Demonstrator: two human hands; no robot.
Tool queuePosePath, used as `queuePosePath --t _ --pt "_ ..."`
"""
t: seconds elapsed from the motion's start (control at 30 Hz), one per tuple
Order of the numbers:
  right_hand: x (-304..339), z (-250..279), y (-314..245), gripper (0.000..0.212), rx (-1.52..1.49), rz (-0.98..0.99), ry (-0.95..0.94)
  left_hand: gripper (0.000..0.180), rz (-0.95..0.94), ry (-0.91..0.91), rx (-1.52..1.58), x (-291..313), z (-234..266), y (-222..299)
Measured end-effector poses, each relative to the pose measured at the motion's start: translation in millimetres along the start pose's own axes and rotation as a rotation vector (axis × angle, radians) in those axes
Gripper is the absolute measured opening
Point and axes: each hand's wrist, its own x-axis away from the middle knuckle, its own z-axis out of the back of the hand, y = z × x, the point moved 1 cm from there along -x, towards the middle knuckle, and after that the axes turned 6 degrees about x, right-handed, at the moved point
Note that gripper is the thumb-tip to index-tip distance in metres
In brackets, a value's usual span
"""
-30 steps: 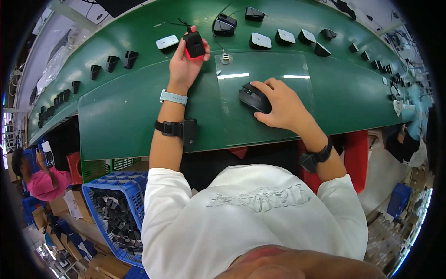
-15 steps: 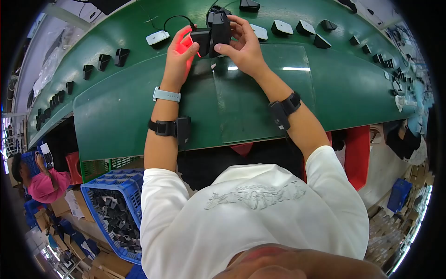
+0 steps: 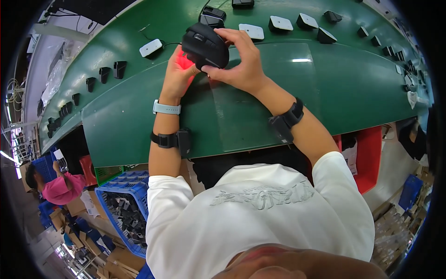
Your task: The person picks up a mouse and a charging dock, connects them, and then plugs a cable into the dock to test the connection. After checking the lights, they unplug the cable and set the components back down on the table.
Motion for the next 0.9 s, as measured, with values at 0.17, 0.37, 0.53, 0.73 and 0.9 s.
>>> queuePosePath --t 0.17,0.37,0.53,0.73,0.9 --pt "-1 5 -1 0.077 0.055 0.189 0.071 0.071 0.011 -0.04 -0.009 -2 0 -2" --pt "1 2 -2 0.079 0.045 0.174 0.062 0.076 0.029 0.003 -0.011 4 0 0" --pt "0 -1 1 0.079 0.013 0.159 0.068 0.063 -0.012 -0.018 0.045 0 -5 2" --pt "-2 6 5 0.063 -0.087 0.118 -0.377 0.041 -0.101 0.194 0.186 -8 8 4" --pt "-3 26 8 0.061 0.057 0.185 -0.746 0.035 -0.173 0.231 0.245 -14 11 5"
